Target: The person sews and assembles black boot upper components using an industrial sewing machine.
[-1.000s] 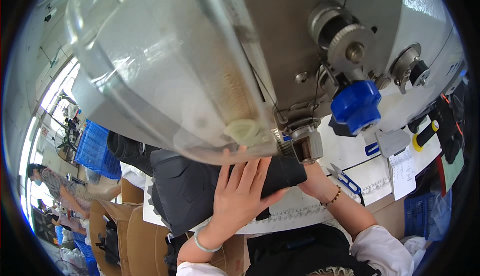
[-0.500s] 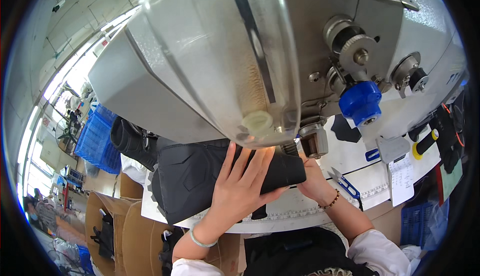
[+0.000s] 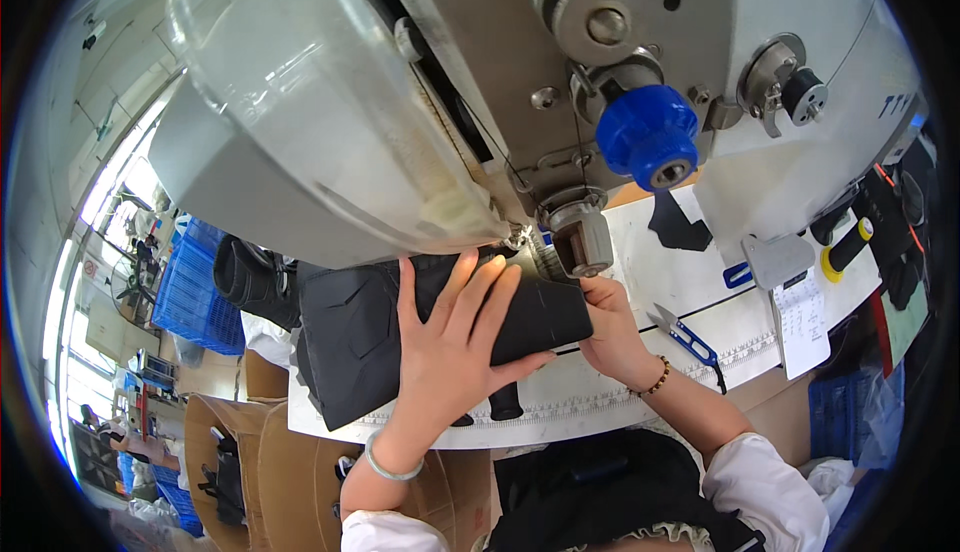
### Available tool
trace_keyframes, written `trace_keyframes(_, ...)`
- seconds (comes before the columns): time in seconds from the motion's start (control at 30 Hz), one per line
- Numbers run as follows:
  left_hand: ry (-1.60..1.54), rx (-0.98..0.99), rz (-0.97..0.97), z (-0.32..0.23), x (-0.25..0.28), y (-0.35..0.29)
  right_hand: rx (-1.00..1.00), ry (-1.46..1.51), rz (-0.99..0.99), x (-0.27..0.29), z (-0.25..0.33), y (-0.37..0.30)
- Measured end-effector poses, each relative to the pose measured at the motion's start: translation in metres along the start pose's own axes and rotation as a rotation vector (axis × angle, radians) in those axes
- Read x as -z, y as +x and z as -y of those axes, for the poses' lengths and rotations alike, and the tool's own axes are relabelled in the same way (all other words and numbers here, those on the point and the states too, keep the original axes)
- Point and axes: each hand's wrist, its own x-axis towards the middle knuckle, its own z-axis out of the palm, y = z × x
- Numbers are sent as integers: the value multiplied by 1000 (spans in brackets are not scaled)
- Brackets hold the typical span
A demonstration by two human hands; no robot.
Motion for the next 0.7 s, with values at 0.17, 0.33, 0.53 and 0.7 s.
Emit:
trace_keyframes(0.17, -38, 0, -58, 4, -5, -2, 65, 95, -90, -8, 1, -3)
trace_keyframes(0.33, -38, 28, -65, -3, -10, -5, 19, -6, -4, 0, 3, -2)
trace_keyframes(0.53, -10, 32, -125, -7, -16, -7, -43, -115, 25, 6, 6, 2)
trace_keyframes(0.7, -24, 16, -156, -11, -17, -5, -52, -217, 167, 21, 4, -2)
